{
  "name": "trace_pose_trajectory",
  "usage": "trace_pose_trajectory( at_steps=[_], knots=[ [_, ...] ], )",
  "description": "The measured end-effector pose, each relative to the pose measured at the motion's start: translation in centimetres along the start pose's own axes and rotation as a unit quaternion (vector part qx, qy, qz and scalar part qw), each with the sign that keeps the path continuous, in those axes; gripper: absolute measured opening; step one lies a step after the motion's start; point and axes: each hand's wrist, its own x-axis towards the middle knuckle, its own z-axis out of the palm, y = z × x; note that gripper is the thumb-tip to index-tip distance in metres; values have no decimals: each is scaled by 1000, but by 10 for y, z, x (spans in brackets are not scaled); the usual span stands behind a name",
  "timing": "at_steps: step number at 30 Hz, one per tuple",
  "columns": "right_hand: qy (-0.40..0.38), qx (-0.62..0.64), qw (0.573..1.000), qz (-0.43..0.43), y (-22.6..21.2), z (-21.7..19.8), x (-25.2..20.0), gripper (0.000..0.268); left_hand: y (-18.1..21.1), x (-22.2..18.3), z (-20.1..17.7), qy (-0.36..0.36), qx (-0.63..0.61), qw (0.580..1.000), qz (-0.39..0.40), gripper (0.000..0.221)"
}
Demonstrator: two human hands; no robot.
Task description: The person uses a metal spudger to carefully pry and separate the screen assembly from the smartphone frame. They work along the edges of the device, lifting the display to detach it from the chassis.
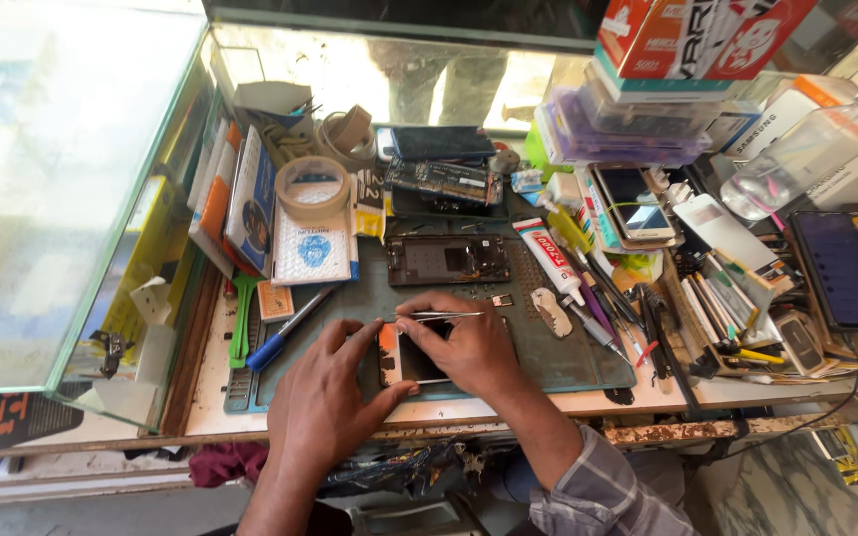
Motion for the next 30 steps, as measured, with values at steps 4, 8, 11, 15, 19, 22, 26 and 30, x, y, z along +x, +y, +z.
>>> trace_pose_trajectory(
  at_steps=[4,8,11,15,19,22,26,30],
  knots=[
    [-39,-21,992,116,-4,-2,1,20,2,2,-2,-7,2,1000,-3,81],
    [-13,25,999,46,5,1,0,18,3,3,-2,-18,-3,1000,-14,82],
    [-1,41,999,-4,12,4,-2,17,5,3,-3,-27,2,999,-18,83],
    [-4,37,999,-14,14,4,-2,18,7,4,-4,-38,9,999,-31,86],
    [-5,48,998,-32,15,3,-2,18,7,5,-5,-53,19,997,-43,86],
    [-8,40,999,-20,15,3,-2,18,6,5,-5,-46,14,998,-36,85],
    [-10,52,998,-21,16,3,-2,18,5,4,-4,-20,5,1000,-13,82],
    [-10,48,999,-15,20,4,-3,17,5,3,-3,-23,4,1000,-15,82]
  ],
)
